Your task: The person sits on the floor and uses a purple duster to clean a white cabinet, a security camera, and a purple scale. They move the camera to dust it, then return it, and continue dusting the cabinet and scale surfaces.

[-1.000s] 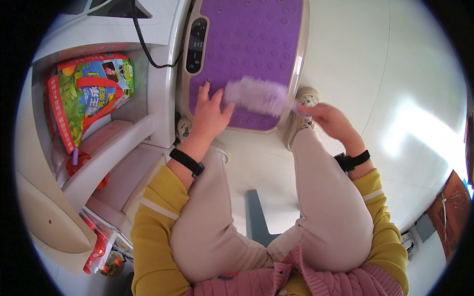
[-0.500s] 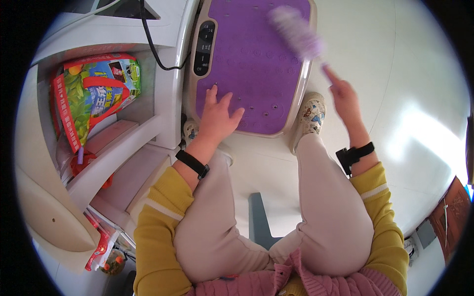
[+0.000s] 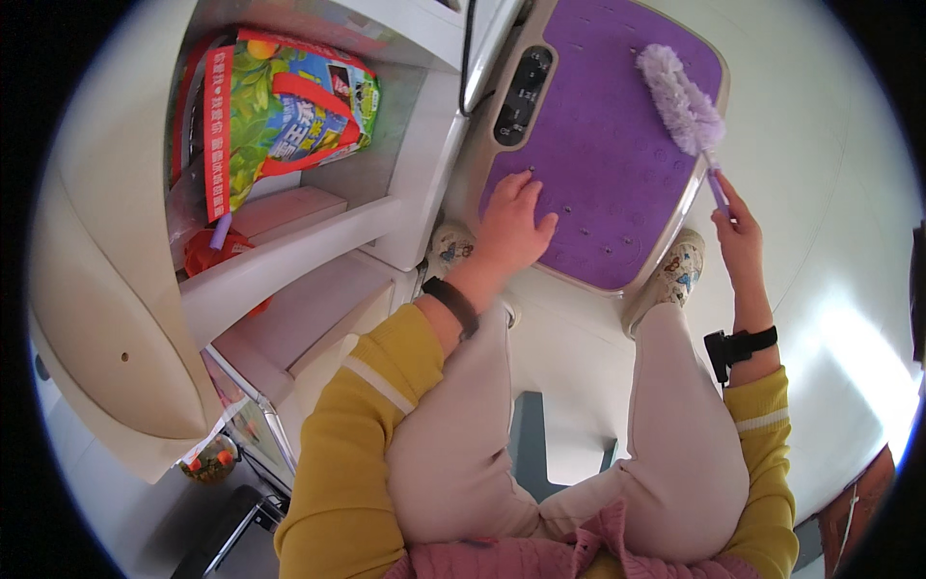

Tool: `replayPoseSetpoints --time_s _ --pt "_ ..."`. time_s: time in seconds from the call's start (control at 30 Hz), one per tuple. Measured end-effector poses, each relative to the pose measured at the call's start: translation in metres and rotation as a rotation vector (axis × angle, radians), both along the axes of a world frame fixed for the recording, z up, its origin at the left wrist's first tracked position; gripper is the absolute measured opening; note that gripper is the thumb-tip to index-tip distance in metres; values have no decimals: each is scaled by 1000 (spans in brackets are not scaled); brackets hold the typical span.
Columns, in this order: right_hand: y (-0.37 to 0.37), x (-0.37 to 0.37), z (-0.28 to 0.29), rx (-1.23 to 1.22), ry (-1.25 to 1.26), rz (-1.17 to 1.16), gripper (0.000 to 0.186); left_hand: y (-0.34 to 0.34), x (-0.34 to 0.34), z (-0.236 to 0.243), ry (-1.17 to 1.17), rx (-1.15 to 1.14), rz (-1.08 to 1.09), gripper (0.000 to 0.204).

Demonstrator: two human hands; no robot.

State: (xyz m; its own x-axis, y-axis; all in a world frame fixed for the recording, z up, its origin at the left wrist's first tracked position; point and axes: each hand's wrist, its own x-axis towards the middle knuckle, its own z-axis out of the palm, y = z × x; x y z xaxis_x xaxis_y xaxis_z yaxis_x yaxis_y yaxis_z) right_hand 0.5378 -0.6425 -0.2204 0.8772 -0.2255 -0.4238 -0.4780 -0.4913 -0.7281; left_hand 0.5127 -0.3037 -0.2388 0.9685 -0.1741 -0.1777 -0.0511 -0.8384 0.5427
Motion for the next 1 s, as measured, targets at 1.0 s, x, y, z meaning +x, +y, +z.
replayPoseSetpoints --time_s 1.0 --pt "19 58 15 -188 -353 73 44 26 43 12 135 -84 62 57"
